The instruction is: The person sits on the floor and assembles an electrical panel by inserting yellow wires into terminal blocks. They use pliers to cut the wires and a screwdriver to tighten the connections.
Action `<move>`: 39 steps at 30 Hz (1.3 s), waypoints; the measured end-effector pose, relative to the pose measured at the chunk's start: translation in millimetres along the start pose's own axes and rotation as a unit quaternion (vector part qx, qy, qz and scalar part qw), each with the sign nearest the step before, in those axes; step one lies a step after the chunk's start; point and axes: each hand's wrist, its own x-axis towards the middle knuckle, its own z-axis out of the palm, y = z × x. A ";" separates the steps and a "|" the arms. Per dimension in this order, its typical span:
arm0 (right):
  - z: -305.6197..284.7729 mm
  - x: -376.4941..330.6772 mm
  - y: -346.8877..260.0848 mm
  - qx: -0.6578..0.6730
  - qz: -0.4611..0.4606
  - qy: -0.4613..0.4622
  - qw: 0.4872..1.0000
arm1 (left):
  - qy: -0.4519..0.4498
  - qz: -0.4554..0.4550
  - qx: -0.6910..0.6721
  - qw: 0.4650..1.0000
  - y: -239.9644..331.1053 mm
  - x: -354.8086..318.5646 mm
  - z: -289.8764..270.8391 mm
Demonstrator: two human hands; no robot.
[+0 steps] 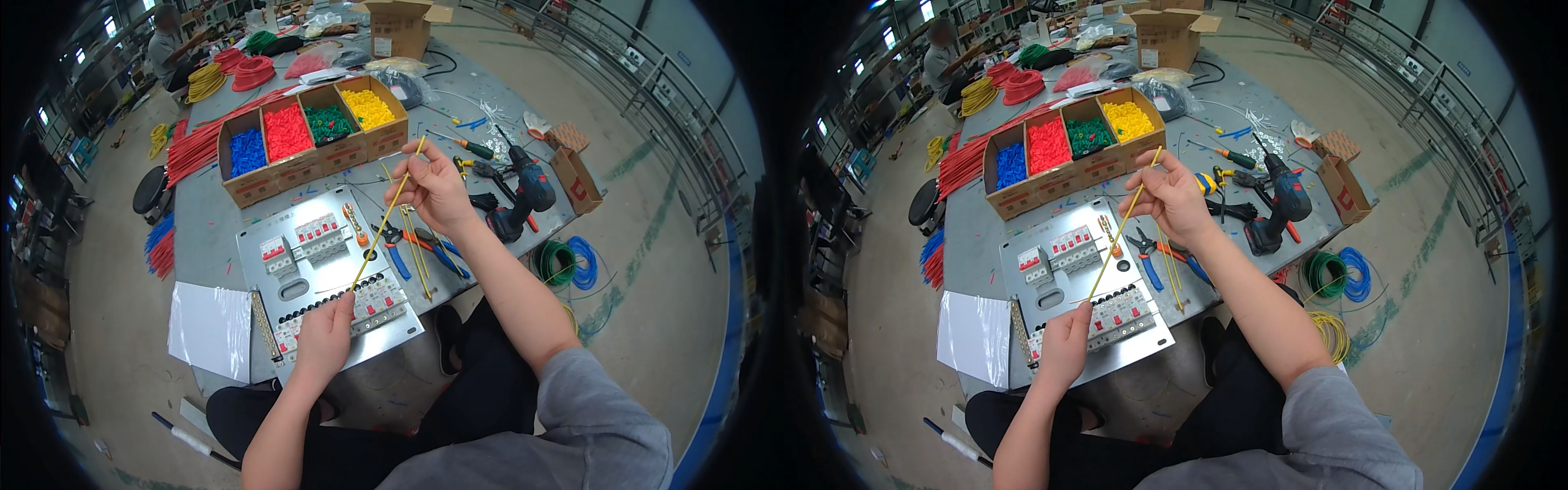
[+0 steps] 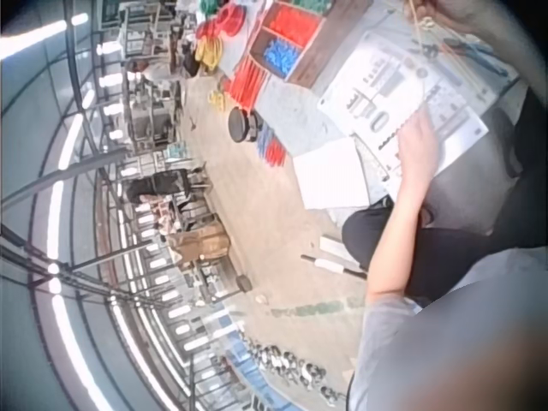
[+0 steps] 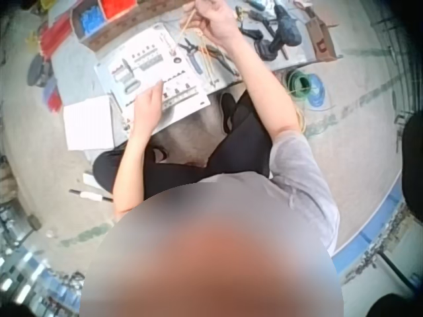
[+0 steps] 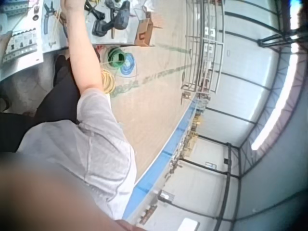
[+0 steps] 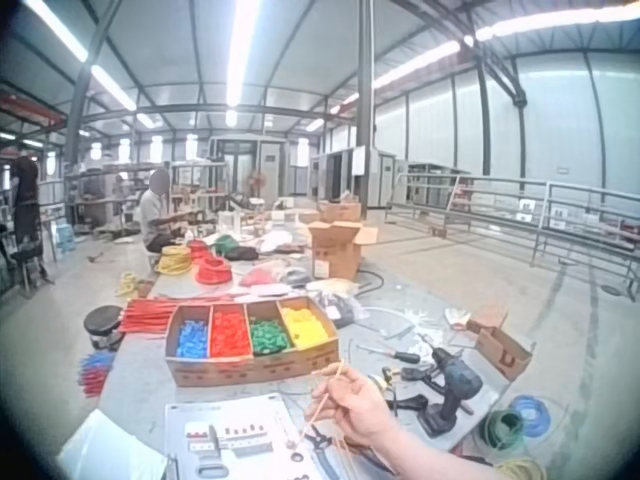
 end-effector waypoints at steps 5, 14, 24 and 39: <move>2.1 -3.8 8.9 -0.042 -0.043 0.036 0.998 | -0.001 -0.001 -0.006 1.000 -2.3 1.8 -0.3; 0.2 -2.6 1.6 0.013 -0.029 0.042 0.999 | 0.004 0.006 0.020 1.000 -1.1 2.9 -0.1; -6.6 -5.6 -8.2 -0.019 -0.067 0.060 0.996 | -0.001 -0.006 0.026 1.000 -5.0 16.3 4.7; -24.9 -8.2 -21.5 0.008 -0.065 0.091 0.994 | -0.016 0.045 -0.126 0.991 -4.0 11.2 11.8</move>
